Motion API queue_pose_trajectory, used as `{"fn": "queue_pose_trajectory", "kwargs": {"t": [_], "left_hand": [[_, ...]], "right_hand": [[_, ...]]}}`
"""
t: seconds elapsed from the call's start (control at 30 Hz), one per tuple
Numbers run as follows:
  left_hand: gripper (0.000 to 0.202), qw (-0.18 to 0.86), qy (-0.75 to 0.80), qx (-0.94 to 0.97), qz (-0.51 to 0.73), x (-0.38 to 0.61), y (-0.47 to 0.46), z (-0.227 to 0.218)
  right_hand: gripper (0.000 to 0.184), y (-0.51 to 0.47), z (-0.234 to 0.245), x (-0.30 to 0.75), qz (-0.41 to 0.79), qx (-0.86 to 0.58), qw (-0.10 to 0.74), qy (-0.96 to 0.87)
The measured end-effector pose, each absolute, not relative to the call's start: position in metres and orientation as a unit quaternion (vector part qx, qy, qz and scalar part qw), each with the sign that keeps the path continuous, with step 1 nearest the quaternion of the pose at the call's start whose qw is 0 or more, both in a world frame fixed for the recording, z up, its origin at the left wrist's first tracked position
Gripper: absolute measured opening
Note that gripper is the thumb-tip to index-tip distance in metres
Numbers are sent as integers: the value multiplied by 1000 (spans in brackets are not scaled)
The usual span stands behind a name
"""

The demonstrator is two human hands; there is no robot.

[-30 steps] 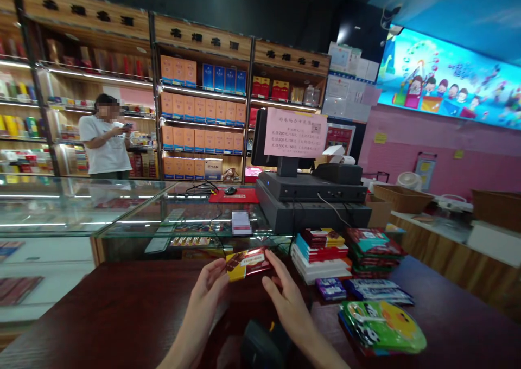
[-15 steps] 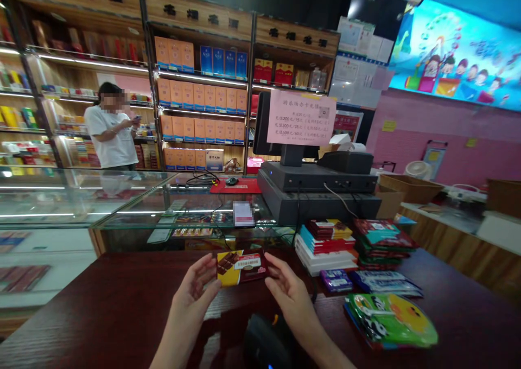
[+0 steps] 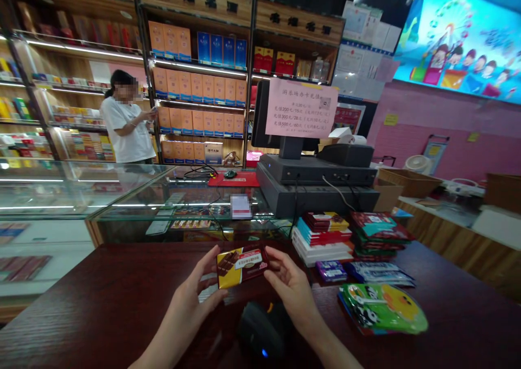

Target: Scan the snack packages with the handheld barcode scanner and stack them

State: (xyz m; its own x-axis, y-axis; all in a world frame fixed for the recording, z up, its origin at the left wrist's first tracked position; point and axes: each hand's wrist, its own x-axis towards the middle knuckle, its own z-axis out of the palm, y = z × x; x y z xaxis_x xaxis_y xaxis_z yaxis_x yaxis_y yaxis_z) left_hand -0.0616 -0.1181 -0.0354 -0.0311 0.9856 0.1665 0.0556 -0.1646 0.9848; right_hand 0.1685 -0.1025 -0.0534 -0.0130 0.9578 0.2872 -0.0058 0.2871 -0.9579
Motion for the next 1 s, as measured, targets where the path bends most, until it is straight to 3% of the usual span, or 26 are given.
{"fn": "queue_pose_trajectory", "kwargs": {"t": [0.23,0.43,0.63,0.77,0.9,1.0], "left_hand": [[69,395,492,576,520,-71,-116,-35],[65,430,430,574,548,-72,-113,-44],[60,437,457,516,578,-62,-108,-46],[56,431,482,496,579,-59,-106,-50],[63,428,481,513,568,-58,-108,-53],[80,401,492,550,543,-57,-110,-56]], "right_hand": [[51,-104,-53,170,440,-398,558,-581],[39,-99,-59,175,388,-410,569,-598],[15,-101,-54,175,253,-428,583,-643],[14,-106,-47,172,212,-445,561,-665],[20,-105,-46,172,221,-488,558,-634],[26,-100,-47,174,255,-498,571,-601]]}}
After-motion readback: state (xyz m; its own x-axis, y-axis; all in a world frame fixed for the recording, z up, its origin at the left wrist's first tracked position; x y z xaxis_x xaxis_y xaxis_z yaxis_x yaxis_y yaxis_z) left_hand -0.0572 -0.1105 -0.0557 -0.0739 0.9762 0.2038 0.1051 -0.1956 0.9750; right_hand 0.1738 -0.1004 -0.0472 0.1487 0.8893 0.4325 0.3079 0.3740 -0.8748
